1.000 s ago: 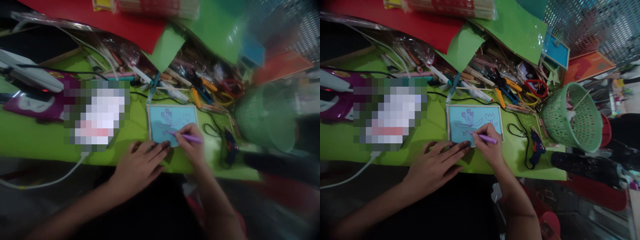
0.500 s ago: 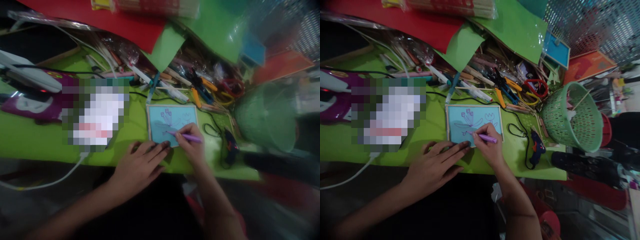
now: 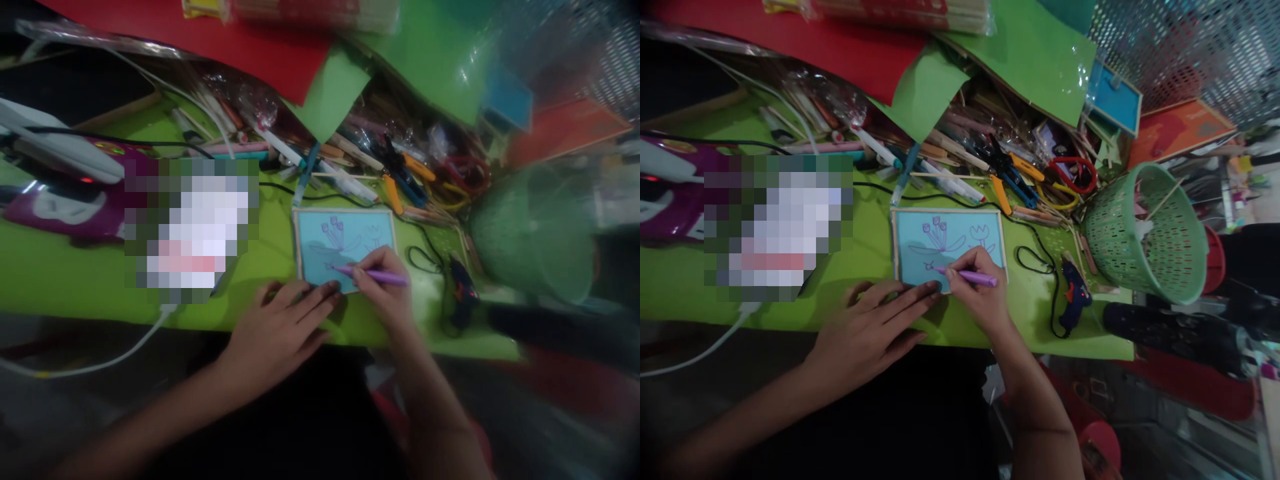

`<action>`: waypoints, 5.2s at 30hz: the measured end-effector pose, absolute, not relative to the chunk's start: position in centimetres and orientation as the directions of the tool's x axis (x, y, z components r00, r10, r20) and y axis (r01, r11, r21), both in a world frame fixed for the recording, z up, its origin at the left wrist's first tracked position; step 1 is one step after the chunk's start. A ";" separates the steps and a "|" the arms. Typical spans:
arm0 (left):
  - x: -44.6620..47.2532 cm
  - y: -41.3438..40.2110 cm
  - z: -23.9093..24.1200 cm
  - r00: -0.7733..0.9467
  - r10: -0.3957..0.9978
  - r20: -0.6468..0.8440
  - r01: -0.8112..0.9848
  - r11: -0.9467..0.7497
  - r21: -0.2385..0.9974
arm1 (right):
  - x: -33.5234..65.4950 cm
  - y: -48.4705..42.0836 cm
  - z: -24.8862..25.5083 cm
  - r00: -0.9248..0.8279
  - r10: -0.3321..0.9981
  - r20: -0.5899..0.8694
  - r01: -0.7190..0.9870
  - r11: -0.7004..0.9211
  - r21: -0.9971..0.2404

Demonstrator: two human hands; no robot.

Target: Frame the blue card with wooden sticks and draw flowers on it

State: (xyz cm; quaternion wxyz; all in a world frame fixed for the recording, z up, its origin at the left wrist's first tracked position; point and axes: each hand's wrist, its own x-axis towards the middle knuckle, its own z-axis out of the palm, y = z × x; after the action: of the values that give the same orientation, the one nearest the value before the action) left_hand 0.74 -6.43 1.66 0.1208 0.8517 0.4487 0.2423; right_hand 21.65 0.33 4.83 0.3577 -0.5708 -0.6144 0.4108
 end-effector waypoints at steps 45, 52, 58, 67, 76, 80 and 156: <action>0.7 -6.5 1.6 0.491 0.823 0.285 0.711 -0.568 0.415 | 21.5 0.2 5.1 -0.131 0.988 -0.081 0.457 -0.012 -0.890; 0.7 -6.4 1.6 0.496 0.825 0.272 0.705 -0.565 0.428 | 21.7 0.1 4.9 -0.126 0.989 -0.083 0.465 -0.015 -0.885; 0.7 -6.4 1.7 0.484 0.830 0.277 0.710 -0.558 0.431 | 21.6 0.1 5.0 -0.123 0.990 -0.074 0.462 -0.009 -0.887; 0.7 -6.4 1.8 0.489 0.821 0.296 0.700 -0.572 0.428 | 21.5 0.1 4.8 -0.101 0.993 -0.056 0.411 -0.009 -0.912; 0.9 -6.3 1.9 0.484 0.822 0.302 0.704 -0.570 0.424 | 21.4 0.2 4.9 -0.116 0.989 -0.090 0.459 -0.027 -0.888; 0.9 -6.4 1.8 0.480 0.823 0.304 0.703 -0.568 0.428 | 21.4 0.2 4.9 -0.143 0.984 -0.107 0.461 -0.029 -0.887; 0.8 -6.3 1.8 0.474 0.824 0.310 0.694 -0.566 0.444 | 21.0 0.5 4.9 -0.181 0.983 0.021 0.524 0.115 -0.844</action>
State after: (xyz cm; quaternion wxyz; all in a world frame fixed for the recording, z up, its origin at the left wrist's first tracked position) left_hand 0.78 -6.26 1.81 0.1295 0.8488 0.4472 0.2506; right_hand 21.00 0.54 4.91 0.3155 -0.5568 -0.6766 0.3642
